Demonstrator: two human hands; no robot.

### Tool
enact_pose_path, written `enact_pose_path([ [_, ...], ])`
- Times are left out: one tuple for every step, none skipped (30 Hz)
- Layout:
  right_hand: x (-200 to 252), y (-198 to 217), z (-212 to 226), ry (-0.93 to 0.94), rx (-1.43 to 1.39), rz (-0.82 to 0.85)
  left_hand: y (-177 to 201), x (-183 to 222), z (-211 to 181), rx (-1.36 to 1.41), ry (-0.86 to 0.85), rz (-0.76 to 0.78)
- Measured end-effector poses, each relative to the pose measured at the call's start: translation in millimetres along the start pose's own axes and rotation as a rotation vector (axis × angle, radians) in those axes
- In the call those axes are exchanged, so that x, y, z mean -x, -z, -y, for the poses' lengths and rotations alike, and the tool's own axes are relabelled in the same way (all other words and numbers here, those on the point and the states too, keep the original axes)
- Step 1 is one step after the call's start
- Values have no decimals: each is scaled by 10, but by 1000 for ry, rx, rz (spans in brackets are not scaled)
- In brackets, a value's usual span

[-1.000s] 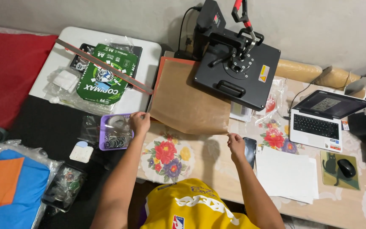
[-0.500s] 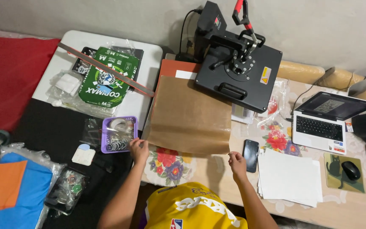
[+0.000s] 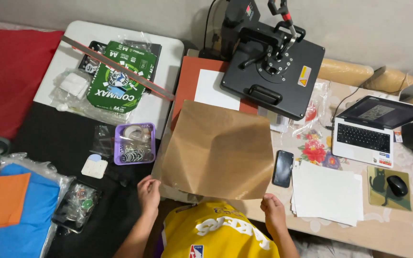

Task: The person operates a heat press machine, then places a sheet of white paper on a brown protective sheet. They retrieve a printed sheet with cartoon characters from a printer and place it on the table. The person handles the paper and protective sheet, preparing materials for a heat press transfer.

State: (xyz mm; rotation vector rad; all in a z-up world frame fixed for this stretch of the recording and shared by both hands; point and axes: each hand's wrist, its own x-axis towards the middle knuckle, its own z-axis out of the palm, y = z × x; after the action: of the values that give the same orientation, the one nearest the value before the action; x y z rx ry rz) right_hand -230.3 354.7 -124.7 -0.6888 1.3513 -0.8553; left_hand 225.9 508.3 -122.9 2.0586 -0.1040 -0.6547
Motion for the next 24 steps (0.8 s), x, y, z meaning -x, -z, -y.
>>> enact_pose_path([
  [14,-46,5,0,-1,0,-37,-113,214,-1,-1,0],
  [28,-93,10,-65,120,-48,-74,-227,428,-125,-49,-26],
  [57,-130,10,-134,243,-98,-104,-328,656,-252,-94,-50],
  [88,-120,0,-137,244,-99,-81,-320,683,-254,-92,-49],
  [120,-118,-19,-200,265,-83,-39,-307,718,-321,-44,-40],
  [150,-116,-38,-263,287,-67,2,-297,753,-387,5,-31],
  [190,-92,-78,-271,288,-68,68,-198,668,-393,10,-31],
  [232,-67,-116,-319,306,-60,133,-99,580,-438,98,-5],
  [255,-47,-141,-362,322,-52,175,-18,472,-480,182,22],
  [267,8,-248,-366,321,-53,241,50,409,-483,183,22],
  [244,54,-336,-368,306,-59,276,96,326,-478,180,28],
  [222,99,-423,-370,291,-64,312,142,242,-472,176,34],
  [213,95,-408,-370,290,-64,316,126,218,-472,175,33],
  [202,92,-396,-360,225,-38,320,109,198,-482,132,23],
  [223,114,-397,-354,161,-15,335,119,202,-494,93,14],
  [175,93,-338,-358,161,-18,304,102,119,-497,95,16],
  [122,68,-276,-364,139,-23,272,81,32,-458,71,6],
  [74,43,-212,-371,116,-28,243,63,-56,-419,46,-5],
  [-54,-41,-119,-370,115,-28,136,-67,-98,-419,45,-5],
  [-177,-122,-27,-355,29,-50,32,-193,-140,-401,78,-18],
  [-287,-194,60,-340,-58,-73,-70,-311,-176,-384,111,-29],
  [-573,-215,6,-340,-60,-75,-205,-368,-350,-385,110,-28],
  [-847,-222,-51,-323,-126,-101,-341,-414,-512,-412,109,-17],
  [-1121,-229,-110,-305,-194,-128,-477,-462,-673,-440,107,-6],
])
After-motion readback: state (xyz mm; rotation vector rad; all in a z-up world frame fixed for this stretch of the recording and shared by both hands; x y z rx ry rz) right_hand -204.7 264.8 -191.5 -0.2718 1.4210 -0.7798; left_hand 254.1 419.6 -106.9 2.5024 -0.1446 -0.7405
